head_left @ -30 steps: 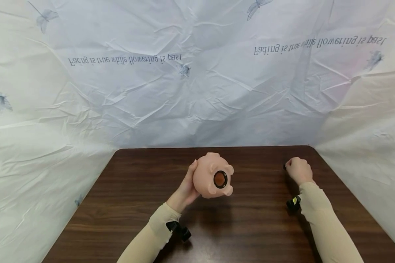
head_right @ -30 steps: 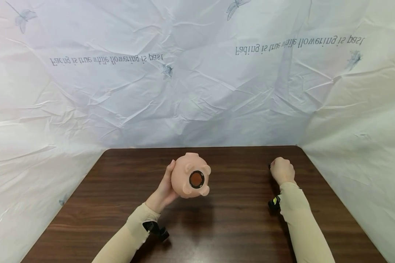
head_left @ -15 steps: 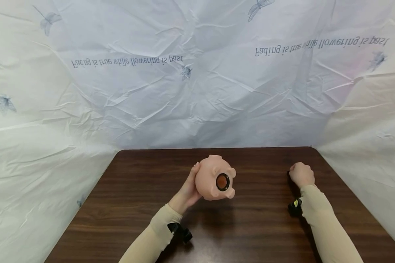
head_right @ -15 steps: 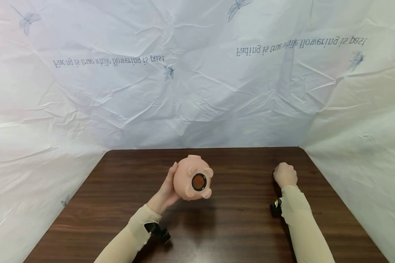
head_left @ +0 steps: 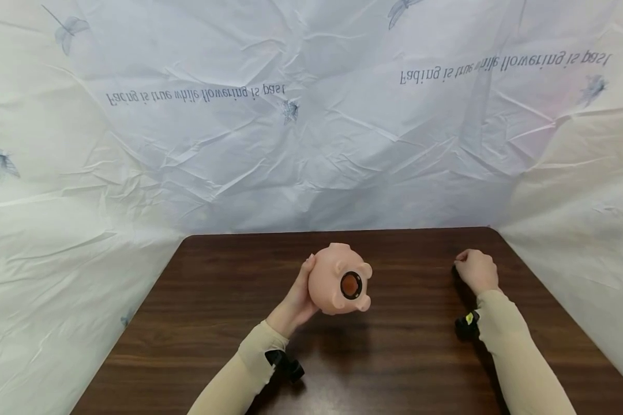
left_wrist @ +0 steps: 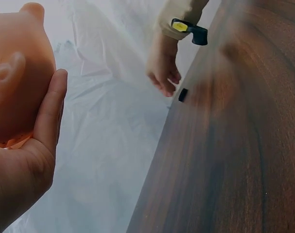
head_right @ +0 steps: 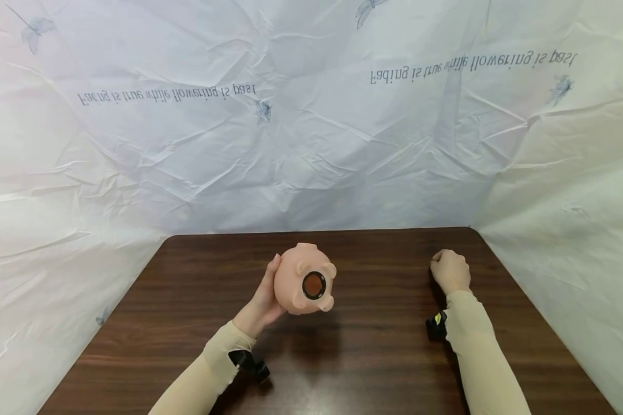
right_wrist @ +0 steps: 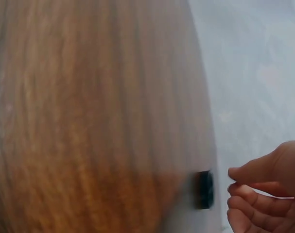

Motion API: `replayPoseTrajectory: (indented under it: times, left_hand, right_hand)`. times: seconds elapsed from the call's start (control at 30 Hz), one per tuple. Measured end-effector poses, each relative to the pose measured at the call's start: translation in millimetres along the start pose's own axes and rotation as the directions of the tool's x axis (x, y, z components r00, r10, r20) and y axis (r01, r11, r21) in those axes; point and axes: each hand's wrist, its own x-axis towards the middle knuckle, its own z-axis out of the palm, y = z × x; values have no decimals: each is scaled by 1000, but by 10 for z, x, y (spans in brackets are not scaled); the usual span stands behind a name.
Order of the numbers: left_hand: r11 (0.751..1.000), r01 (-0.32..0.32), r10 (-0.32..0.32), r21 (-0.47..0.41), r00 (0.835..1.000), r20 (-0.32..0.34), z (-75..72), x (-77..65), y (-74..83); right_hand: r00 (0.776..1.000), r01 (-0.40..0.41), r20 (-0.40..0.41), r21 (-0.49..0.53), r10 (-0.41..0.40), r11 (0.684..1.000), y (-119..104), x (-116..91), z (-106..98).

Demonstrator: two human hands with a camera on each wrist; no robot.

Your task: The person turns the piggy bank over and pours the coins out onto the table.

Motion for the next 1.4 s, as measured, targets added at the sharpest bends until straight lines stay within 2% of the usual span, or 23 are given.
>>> replayPoseTrajectory:
  times: [0.1, 0.27, 0.6, 0.87, 1.17, 1.4]
  left_hand:
    - [1000, -1, 1, 1, 1000, -3, 11, 8, 5]
    - [1000, 13, -13, -1, 1000, -9, 45, 0, -1]
    - [1000, -5, 5, -27, 1000, 15, 91, -9, -1]
    - [999, -12, 12, -50, 1000, 9, 108, -13, -24]
    - [998, -29, 27, -55, 999, -24, 85, -40, -2]
    - [998, 1, -2, -57, 1000, -19, 108, -48, -23]
  right_hand:
    - [996, 71, -57, 19, -70, 997, -79, -3, -49]
    - [983, 163, -96, 58, -157, 985, -262, -51, -153]
    - [962, 273, -11, 146, -275, 951, -795, -305, -377]
    - [925, 362, 45, 207, -378, 909, -1113, -540, -367]
    - [840, 471, 109, 335, -531, 816, -1272, -769, -316]
    - [740, 531, 157, 460, -654, 711, -1390, -919, -214]
